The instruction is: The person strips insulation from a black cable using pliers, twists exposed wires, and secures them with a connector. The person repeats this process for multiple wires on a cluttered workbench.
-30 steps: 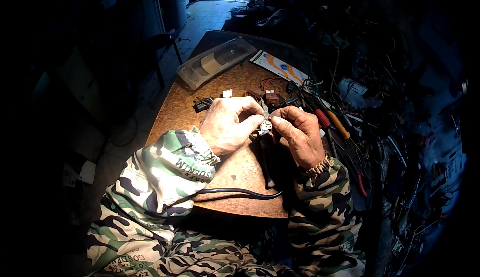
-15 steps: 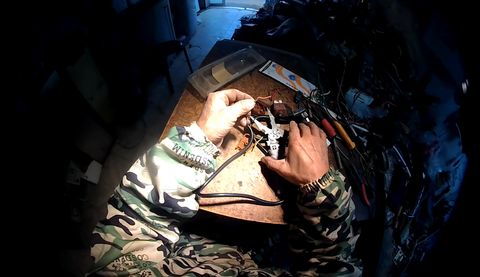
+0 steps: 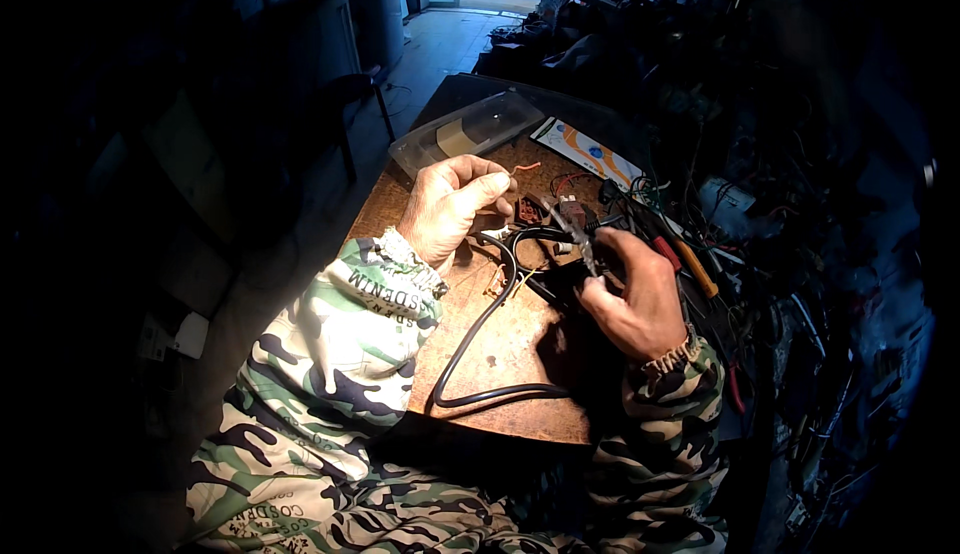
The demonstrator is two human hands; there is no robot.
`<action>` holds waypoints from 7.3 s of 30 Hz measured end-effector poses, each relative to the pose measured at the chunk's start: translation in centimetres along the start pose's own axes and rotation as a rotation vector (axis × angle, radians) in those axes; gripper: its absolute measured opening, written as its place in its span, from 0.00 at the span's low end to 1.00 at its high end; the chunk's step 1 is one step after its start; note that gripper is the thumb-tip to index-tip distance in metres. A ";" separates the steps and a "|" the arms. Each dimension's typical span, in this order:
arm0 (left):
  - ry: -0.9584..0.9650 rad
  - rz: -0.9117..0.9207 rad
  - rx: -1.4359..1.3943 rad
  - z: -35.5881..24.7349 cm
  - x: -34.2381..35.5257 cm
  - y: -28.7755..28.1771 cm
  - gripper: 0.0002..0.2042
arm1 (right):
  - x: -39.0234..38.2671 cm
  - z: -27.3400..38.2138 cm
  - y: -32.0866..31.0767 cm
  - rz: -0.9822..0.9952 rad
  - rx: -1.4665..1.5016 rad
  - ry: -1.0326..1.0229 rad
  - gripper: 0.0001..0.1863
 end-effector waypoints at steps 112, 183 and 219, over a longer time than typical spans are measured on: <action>0.214 0.129 0.093 -0.9 -1.4 2.8 0.05 | -0.9 -2.2 1.9 0.020 -0.165 0.195 0.16; 0.213 0.219 0.157 -1.1 -2.3 3.8 0.04 | -0.4 -0.1 0.7 -0.144 -0.295 0.037 0.16; 1.116 -0.359 0.860 -6.4 -7.7 4.5 0.09 | -0.3 -0.9 1.5 0.009 -0.109 0.147 0.18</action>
Point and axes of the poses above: each hand's wrist, its own x-axis towards the middle knuckle, its own y-axis out of the palm, z = x × y, the point moved 9 cm from there along x, towards the middle knuckle, and after that the axes turned 12 degrees about -y, right-handed, at the moved point
